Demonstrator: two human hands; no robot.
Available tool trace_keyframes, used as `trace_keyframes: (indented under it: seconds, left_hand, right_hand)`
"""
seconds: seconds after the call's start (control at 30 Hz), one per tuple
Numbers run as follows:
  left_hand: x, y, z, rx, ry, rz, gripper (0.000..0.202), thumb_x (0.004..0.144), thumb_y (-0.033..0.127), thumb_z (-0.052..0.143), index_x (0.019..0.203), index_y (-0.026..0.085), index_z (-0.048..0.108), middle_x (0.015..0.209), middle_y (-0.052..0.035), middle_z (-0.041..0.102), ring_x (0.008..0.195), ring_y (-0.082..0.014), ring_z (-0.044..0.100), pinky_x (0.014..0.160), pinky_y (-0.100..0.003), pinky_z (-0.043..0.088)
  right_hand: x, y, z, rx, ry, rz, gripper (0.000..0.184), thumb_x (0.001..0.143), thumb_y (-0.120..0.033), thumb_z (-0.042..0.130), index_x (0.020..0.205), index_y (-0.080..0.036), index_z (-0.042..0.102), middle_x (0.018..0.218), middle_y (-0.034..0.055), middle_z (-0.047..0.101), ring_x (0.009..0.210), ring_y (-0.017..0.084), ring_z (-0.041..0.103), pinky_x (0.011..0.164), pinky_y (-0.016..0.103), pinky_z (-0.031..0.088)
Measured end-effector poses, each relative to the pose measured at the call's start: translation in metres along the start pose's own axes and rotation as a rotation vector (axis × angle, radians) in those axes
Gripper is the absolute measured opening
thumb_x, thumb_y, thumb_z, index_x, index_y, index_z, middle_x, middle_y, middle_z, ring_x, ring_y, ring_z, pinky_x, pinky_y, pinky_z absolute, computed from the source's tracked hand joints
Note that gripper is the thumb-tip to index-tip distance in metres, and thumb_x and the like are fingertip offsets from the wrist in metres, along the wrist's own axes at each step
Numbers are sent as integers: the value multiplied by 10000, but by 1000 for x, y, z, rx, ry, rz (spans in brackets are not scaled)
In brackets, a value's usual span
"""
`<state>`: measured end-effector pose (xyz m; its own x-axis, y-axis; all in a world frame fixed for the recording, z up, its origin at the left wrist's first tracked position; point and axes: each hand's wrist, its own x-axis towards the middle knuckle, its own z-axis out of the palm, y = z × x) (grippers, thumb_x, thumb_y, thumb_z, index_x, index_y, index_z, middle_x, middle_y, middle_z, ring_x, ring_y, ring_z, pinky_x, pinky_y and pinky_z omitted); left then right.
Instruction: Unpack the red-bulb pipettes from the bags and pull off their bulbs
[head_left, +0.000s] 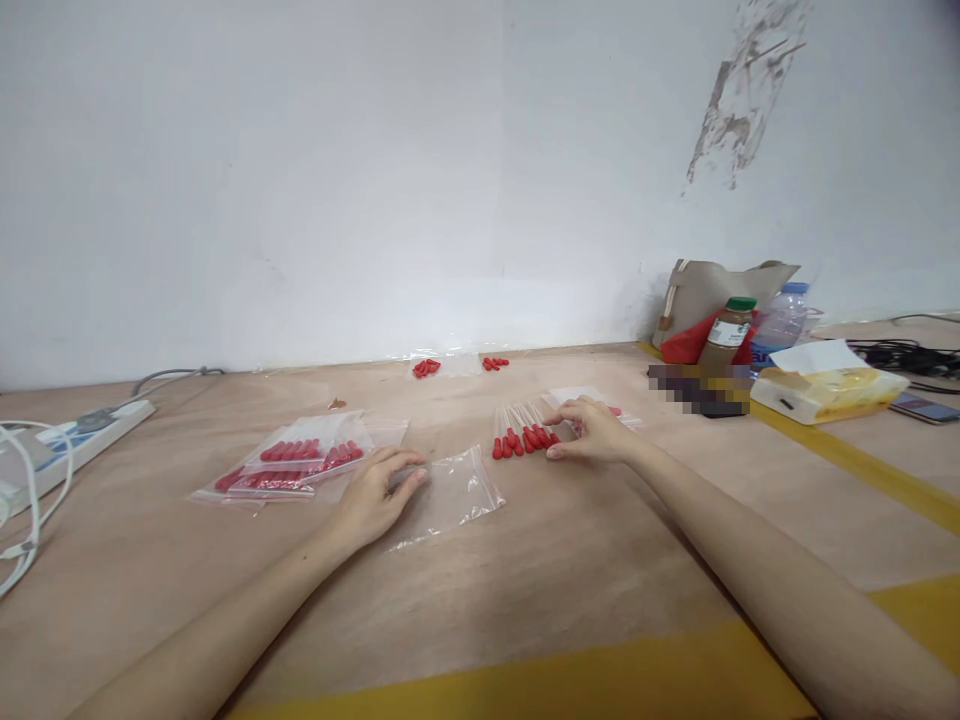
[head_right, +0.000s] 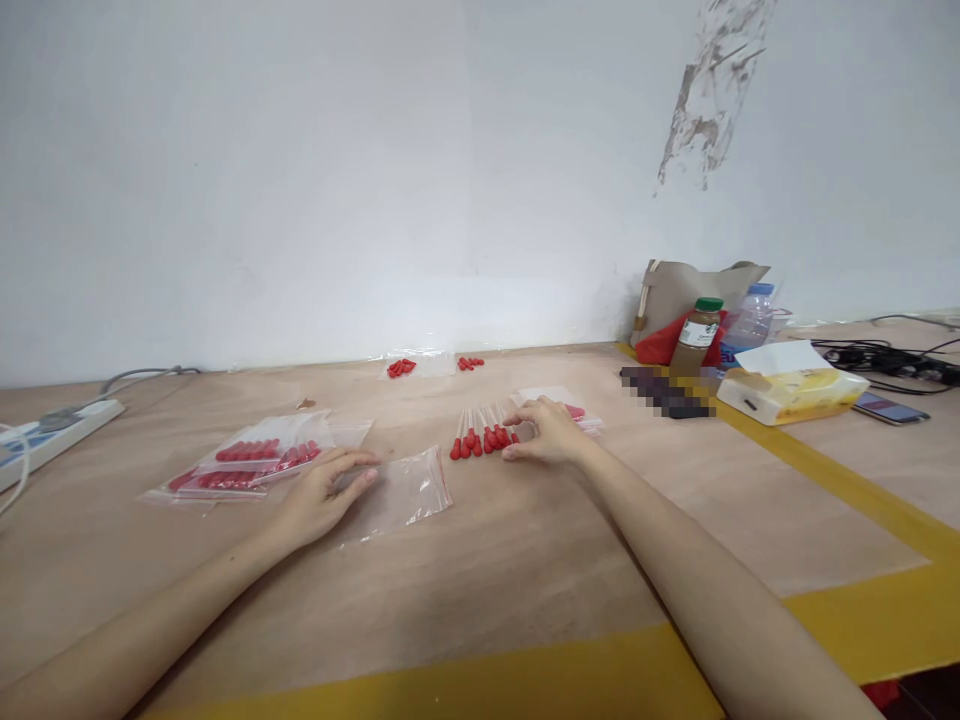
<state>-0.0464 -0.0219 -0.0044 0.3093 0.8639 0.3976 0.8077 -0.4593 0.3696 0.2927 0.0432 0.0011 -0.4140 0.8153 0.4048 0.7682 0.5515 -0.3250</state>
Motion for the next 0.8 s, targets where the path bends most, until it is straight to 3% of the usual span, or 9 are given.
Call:
trace_keyframes:
  seconds: [0.17,0.37,0.47,0.57,0.6,0.7,0.8]
  left_hand:
    - [5,-4,1,214,-50,-129,319,786,474,478,861,194,611,863,-57,579,882,-246,502,806,-424,384]
    - [-3,13,-3,158,-137,-108,239,820,403,423,729,199,508,757,-14,557,771,-204,531,723,-357,387]
    - [-1,6,-9,53,-48,-113,155,845,346,368,834,206,433,680,20,530,605,-151,521,582,-274,387]
    - [9,-21,-21,15,154,-207,182,824,294,374,980,200,377,671,33,523,543,-136,521,536,-251,395]
    - [12,-32,-26,20,207,-261,217,811,276,382,1012,194,373,710,23,543,558,-135,538,546,-251,411]
    - [16,-57,-39,152,206,-386,217,810,229,337,987,175,450,808,-27,587,663,-156,580,651,-294,455]
    - [12,-64,-41,282,207,-427,253,798,318,401,899,154,566,1010,-119,562,985,-308,511,835,-491,377]
  right_hand:
    - [5,7,0,-7,155,173,315,722,-497,540,793,-229,690,760,32,653,739,179,559,644,276,391]
    - [4,34,-4,-107,370,527,294,758,-422,477,753,-210,680,782,41,667,728,190,578,654,286,397]
    - [0,46,-5,-202,422,684,318,757,-423,466,826,-200,682,882,90,651,864,242,567,730,339,403]
    - [-3,57,-5,-192,375,851,365,731,-466,482,887,-196,671,1004,132,611,979,296,527,779,409,397]
    - [-4,60,-5,-171,349,895,385,712,-479,502,908,-190,664,1009,141,607,979,303,528,775,419,401]
    - [-4,70,-4,-119,297,934,438,657,-501,562,926,-166,646,921,135,631,891,274,572,733,384,428]
    - [-4,75,-4,-88,277,922,472,642,-547,566,907,-162,638,846,116,647,814,243,597,690,346,443]
